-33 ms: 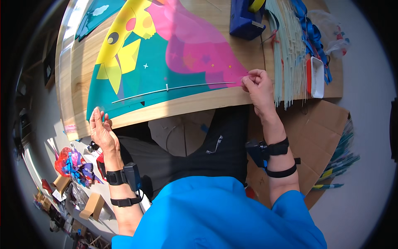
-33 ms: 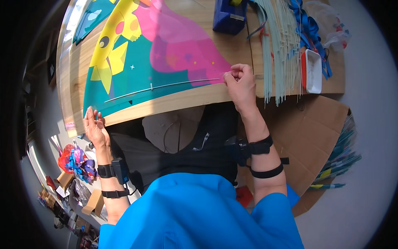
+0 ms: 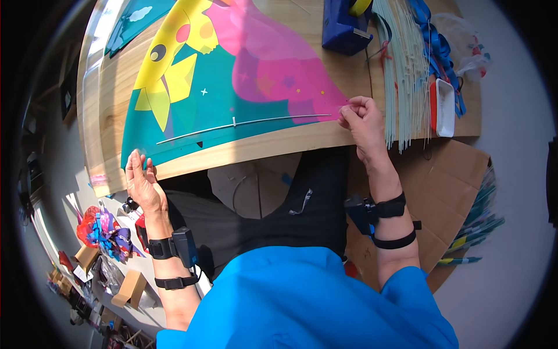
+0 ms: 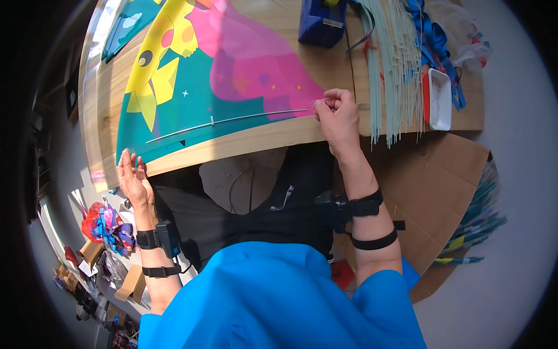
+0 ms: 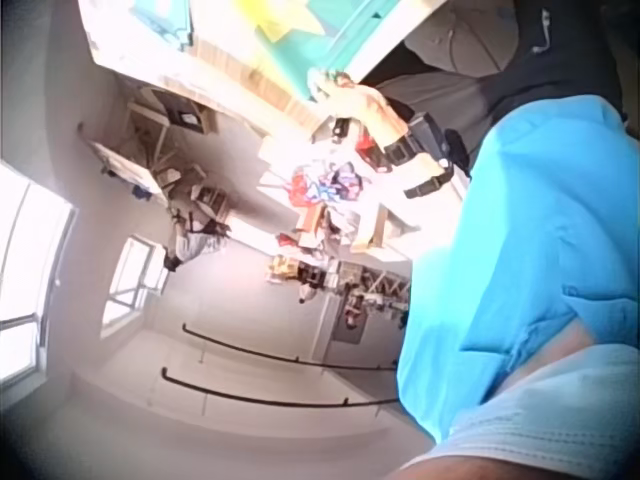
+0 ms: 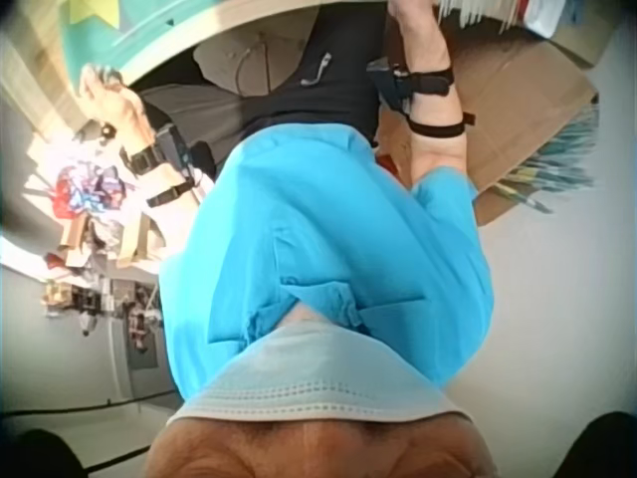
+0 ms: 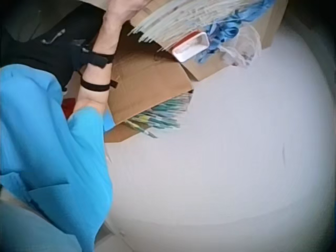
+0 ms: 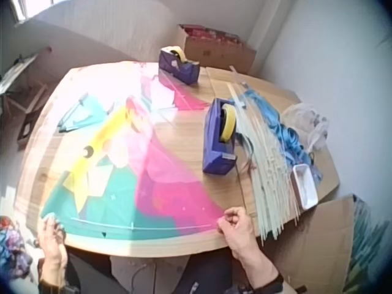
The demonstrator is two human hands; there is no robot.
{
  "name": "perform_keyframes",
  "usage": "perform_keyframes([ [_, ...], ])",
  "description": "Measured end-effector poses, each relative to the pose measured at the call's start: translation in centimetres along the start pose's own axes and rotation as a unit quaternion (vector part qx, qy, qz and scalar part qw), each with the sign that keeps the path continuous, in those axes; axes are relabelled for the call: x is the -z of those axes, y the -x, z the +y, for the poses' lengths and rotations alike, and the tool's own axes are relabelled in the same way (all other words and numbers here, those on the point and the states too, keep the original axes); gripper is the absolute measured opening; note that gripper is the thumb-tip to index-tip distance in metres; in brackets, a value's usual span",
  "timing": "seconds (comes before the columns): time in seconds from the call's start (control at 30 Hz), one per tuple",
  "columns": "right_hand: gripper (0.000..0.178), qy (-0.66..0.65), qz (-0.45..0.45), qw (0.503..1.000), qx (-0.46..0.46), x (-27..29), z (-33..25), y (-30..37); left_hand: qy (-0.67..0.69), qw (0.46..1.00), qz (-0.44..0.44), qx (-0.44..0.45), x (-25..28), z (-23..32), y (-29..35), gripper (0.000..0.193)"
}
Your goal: Assembling a decorative kite by attaching support rods to the printed fabric.
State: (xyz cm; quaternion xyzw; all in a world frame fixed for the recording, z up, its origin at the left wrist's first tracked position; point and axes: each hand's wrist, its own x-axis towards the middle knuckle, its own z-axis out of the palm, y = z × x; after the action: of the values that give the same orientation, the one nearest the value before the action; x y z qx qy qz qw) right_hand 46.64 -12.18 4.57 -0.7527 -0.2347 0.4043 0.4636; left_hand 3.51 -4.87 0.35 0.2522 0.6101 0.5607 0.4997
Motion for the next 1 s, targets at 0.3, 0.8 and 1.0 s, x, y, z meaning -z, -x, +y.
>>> perform_keyframes([
  [0.3, 0.031, -0.036, 0.013, 0.998, -0.053, -0.7, -0.7, 0.0, 0.036, 0.999, -0.029, -0.014, -0.2, 0.2, 0.1, 0.025],
  [0.8, 0.032, -0.027, 0.012, 0.998, -0.06, -1.0, -0.5, -0.3, 0.044, 0.999, -0.026, -0.007, 0.8, -0.4, -0.5, 0.026],
  [1.0, 0.031, -0.016, 0.004, 0.998, -0.06, -0.8, -0.5, -0.4, 0.047, 0.998, -0.029, -0.01, 0.8, -0.5, -0.5, 0.025],
])
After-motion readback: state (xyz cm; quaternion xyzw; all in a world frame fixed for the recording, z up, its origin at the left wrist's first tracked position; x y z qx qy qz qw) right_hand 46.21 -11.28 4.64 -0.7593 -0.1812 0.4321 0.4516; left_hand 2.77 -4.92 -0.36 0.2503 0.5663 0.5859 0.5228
